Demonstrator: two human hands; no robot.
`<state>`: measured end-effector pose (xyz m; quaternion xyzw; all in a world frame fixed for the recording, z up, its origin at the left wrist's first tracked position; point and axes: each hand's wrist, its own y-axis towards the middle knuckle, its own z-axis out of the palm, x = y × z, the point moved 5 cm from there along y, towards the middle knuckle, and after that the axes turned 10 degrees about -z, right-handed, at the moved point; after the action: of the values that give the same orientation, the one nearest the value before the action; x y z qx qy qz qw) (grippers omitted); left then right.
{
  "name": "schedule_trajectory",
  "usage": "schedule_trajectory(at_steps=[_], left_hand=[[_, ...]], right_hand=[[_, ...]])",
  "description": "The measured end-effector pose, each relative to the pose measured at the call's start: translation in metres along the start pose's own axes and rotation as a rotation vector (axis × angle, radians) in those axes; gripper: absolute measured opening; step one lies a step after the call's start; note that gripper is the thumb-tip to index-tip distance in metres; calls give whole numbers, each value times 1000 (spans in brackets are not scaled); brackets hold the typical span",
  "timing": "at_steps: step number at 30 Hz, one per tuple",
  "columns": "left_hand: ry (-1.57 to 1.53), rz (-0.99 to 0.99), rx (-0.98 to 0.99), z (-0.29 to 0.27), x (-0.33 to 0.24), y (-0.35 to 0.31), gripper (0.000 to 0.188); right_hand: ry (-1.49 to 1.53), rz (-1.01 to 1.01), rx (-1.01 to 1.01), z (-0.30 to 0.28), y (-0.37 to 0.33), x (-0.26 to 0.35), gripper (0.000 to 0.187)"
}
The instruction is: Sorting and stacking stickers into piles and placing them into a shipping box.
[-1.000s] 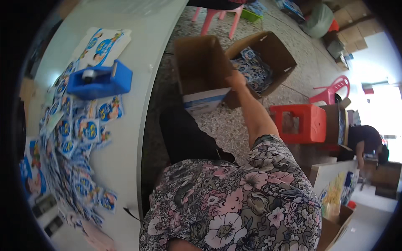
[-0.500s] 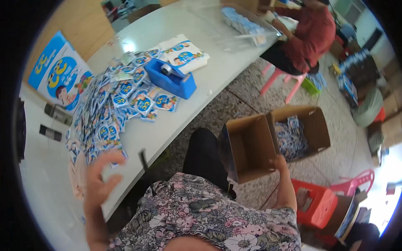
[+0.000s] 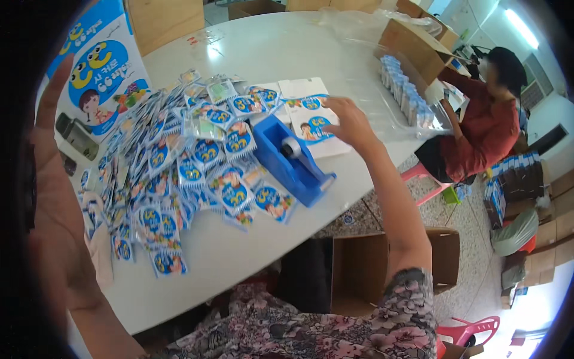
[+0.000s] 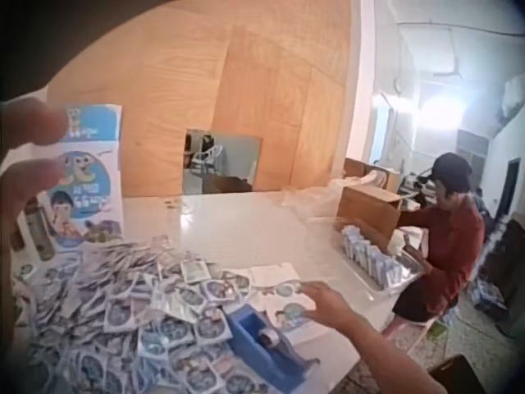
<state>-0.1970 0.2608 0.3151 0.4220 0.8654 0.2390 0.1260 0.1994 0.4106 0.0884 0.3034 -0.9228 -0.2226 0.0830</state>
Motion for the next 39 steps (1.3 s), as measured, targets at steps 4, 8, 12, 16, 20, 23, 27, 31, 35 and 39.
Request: schedule_trajectory(at_steps=[4,8,12,16,20,23,27,31,35,39], left_hand=[[-168,-82,61,62,72,14,65],[-239,-118,247,177,92,18,68],[-60,52,276,248,95,15,69],[219,118,353,277,106,8,72],[186,-19,339,277,103,7,71],[39,55,114,244,77,-7,66],[2,56,71,196,47,-41,59],[-72,-193,143,158,44,-69,59],[96,-417,-478,93,45,-105,114],[21,-690,-647,31,61,-179,147]], right_hand=[[-52,-175,209,60,102,-42,88],[281,455,842,88,106,-69,115],[76,257,677,74,110,-49,120],[-140,182,462,66,114,-53,99],[-286,188,467,38,119,-80,37],[-355,174,215,-35,116,-80,31],[-737,75,361,-123,126,-40,28],[-912,13,328,-177,157,62,31],[-671,-337,-113,-191,162,239,48],[-271,-600,-32,-139,151,379,14]])
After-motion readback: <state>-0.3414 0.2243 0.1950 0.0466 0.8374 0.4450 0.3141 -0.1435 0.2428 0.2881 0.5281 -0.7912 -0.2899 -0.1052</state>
